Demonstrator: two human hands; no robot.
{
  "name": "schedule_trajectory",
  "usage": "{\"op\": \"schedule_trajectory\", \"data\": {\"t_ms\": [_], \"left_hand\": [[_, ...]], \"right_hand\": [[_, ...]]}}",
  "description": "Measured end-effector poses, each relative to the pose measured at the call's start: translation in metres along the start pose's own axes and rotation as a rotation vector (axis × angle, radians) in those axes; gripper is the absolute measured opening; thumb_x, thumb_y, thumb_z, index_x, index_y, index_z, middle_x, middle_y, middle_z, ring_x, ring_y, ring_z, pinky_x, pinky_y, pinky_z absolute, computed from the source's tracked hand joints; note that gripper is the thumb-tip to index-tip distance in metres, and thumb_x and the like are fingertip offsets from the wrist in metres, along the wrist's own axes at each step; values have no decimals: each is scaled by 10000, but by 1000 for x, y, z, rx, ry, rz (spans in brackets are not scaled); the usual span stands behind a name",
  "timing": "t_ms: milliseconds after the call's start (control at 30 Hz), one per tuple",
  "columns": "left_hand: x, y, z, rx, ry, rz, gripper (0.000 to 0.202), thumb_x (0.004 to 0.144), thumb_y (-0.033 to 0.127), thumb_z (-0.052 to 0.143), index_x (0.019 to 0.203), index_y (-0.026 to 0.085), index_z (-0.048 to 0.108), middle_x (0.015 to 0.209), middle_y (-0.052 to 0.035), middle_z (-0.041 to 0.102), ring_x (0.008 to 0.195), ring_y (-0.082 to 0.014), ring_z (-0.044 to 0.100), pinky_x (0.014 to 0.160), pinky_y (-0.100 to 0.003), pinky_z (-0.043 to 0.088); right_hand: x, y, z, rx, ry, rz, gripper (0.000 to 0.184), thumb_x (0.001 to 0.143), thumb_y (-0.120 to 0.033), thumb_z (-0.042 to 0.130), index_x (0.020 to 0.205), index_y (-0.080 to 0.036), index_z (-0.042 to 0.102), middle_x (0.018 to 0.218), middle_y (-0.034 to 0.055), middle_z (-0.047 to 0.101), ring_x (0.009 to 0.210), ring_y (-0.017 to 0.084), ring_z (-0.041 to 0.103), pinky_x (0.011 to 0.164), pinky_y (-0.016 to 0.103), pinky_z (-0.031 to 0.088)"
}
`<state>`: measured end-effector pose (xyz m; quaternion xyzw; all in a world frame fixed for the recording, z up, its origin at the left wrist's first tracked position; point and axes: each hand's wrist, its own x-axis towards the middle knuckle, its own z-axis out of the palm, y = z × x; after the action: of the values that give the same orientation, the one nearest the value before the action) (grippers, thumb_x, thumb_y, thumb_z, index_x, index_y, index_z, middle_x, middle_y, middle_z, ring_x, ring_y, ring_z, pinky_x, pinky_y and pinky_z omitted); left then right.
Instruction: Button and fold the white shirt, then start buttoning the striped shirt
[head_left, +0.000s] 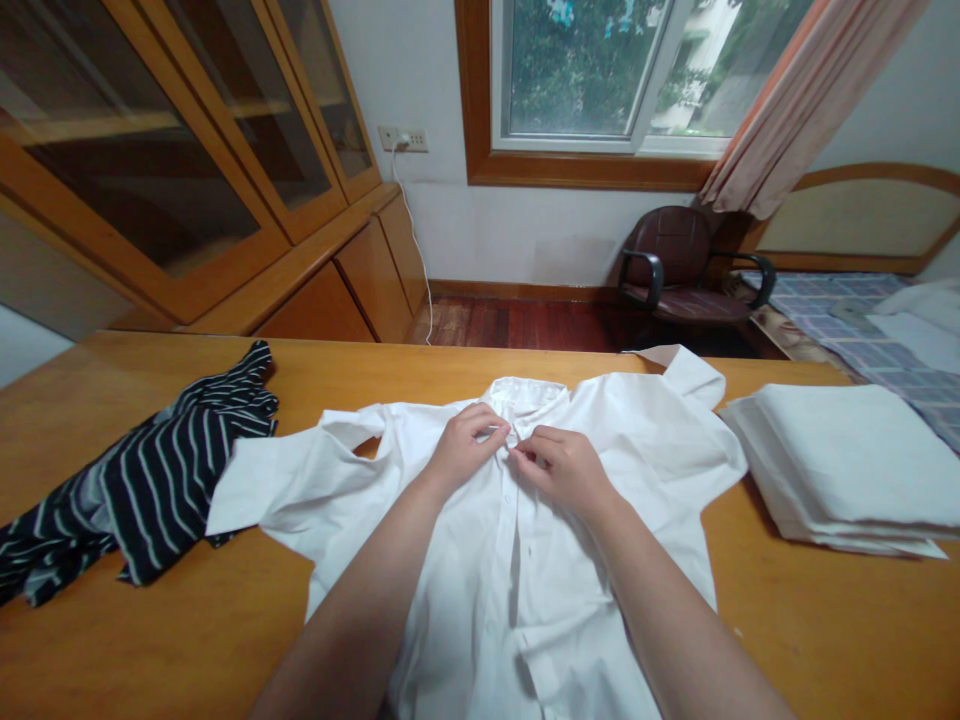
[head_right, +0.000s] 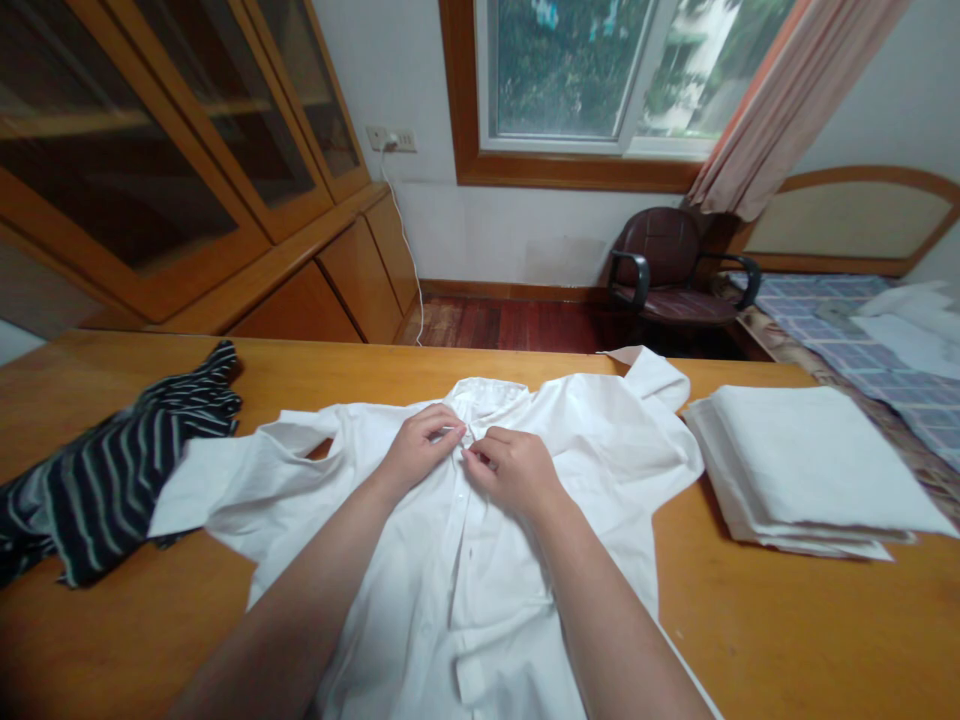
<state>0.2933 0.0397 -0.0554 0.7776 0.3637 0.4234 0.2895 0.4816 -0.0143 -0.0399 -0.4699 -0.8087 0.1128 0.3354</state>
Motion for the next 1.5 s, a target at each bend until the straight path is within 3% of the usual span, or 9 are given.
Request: {"op": "schedule_trajectory", "data": {"t_ms": [300,700,967,1300,1500], "left_hand": [[-1,-1,0,20,11,24,132,876,208,632,767,192,705,792,-31,660,791,-165,624,756,-290,483],[-1,0,0,20,7,6,139,883,242,633,778,189,708,805,-36,663,798,-162,623,763,-294,481],[-1,-2,0,0,3,-14,146,887,256,631,778,190,703,804,-36,662,801,-165,629,753,-290,486],[0,-1,-2,58,1,33,147,898,233,619,789,190,708,793,-32,669,801,-168,629,752,-291,477],[0,1,-2,60,0,50,168,911,259,611,792,189,707,794,-43,672,797,-173,621,756,-306,481]], "right_hand": [[2,2,3,129,7,85,174,891,-248,587,797,-196,724,677,14,648,600,123,573,623,233,420],[4,1,1,-9,79,189,171,878,-251,599,757,-202,711,677,11,666,612,132,586,630,242,412],[7,1,6,64,85,245,157,872,-293,627,762,-199,685,706,25,673,639,150,590,637,252,428],[7,2,18,421,104,560,309,822,-470,676,753,-182,765,723,44,743,654,190,646,614,270,446],[10,-1,17,567,111,686,310,747,-464,710,746,-159,772,706,44,736,676,195,635,630,275,447]]}}
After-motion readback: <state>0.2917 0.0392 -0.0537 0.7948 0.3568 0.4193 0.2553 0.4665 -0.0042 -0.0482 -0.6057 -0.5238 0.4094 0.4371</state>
